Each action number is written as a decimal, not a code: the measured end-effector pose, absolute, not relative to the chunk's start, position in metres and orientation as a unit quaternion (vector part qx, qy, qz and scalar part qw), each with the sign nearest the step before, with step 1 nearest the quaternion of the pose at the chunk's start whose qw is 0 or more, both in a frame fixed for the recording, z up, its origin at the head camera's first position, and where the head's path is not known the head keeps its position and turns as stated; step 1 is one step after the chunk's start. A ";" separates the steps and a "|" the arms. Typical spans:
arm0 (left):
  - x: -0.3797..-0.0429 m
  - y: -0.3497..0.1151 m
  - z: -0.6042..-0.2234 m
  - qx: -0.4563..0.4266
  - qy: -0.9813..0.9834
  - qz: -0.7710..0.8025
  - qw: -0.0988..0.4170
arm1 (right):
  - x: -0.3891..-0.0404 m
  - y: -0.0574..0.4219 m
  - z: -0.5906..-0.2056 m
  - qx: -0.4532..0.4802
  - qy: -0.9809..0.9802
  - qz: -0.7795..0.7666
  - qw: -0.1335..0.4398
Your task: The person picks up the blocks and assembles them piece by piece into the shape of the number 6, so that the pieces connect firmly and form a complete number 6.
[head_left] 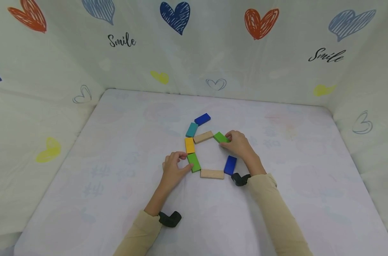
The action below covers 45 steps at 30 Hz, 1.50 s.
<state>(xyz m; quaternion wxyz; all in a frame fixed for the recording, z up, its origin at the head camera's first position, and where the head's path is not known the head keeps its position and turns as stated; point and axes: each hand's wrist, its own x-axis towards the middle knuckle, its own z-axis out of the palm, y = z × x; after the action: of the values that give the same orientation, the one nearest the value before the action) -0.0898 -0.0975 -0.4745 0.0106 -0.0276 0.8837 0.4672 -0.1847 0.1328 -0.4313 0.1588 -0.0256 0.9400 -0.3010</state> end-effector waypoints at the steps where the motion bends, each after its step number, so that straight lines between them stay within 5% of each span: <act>1: -0.090 -0.098 -0.475 -0.028 0.884 0.467 0.010 | -0.184 0.134 -0.432 -0.024 0.938 -0.307 0.159; 18: -0.091 -0.099 -0.476 -0.025 0.883 0.469 0.010 | -0.147 0.149 -0.427 -0.045 0.912 -0.386 0.131; 45: -0.091 -0.100 -0.477 -0.030 0.883 0.468 0.015 | -0.098 0.175 -0.442 -0.084 0.914 -0.360 0.167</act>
<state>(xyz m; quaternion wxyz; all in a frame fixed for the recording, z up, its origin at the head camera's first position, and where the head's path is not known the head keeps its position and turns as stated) -0.0910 -0.0996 -0.4770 0.0151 -0.0303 0.8829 0.4683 -0.0978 0.1754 -0.4419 0.1667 -0.0837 0.9139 -0.3605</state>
